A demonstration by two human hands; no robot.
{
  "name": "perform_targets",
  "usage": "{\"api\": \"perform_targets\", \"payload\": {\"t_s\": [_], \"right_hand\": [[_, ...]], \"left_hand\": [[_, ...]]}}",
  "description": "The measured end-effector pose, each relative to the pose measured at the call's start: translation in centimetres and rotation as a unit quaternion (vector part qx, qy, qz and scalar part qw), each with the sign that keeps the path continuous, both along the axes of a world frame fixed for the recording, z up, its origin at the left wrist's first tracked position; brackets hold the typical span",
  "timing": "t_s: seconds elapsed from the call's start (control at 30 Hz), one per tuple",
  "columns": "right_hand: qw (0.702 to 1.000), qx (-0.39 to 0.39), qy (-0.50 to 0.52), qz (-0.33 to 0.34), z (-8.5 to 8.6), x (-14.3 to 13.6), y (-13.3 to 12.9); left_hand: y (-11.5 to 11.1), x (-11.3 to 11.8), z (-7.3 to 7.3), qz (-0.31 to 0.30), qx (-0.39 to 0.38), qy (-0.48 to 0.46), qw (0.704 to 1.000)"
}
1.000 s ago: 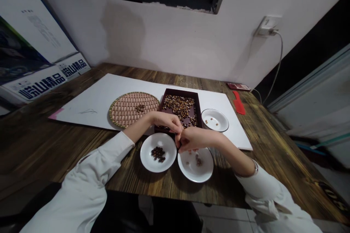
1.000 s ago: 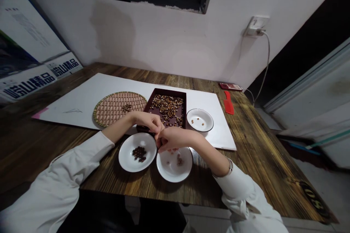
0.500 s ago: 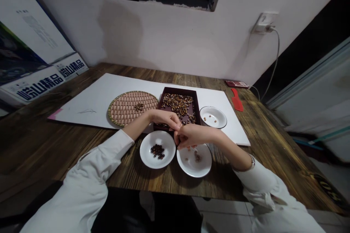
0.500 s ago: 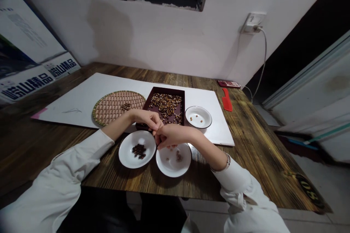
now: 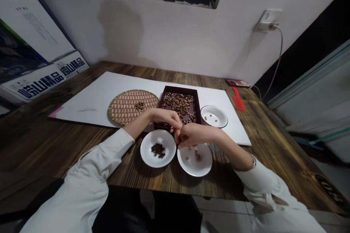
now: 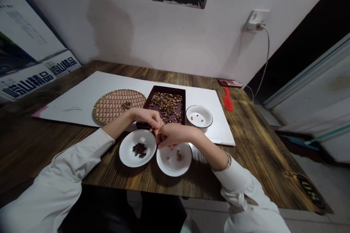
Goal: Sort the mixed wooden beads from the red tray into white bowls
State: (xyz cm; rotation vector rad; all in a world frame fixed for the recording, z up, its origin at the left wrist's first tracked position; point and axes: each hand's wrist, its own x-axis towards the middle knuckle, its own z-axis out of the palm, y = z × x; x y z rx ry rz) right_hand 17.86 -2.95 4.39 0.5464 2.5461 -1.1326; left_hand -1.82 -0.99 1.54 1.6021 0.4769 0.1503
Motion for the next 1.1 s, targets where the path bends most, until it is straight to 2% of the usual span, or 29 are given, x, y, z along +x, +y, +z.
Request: {"api": "perform_targets", "payload": {"t_s": [0.37,0.8,1.1], "right_hand": [[1.0,0.009,0.007,0.007,-0.2,-0.01,0.11],[1.0,0.005,-0.009,-0.001,0.17,-0.04,-0.03],[1.0,0.019,0.009,0.012,-0.23,0.0,0.18]], "left_hand": [[0.15,-0.02,-0.33,0.006,0.018,0.003,1.0],[0.04,0.04,-0.11,0.007,0.026,0.009,1.0],[-0.02,0.07,-0.02,0.011,0.017,0.006,1.0]]}}
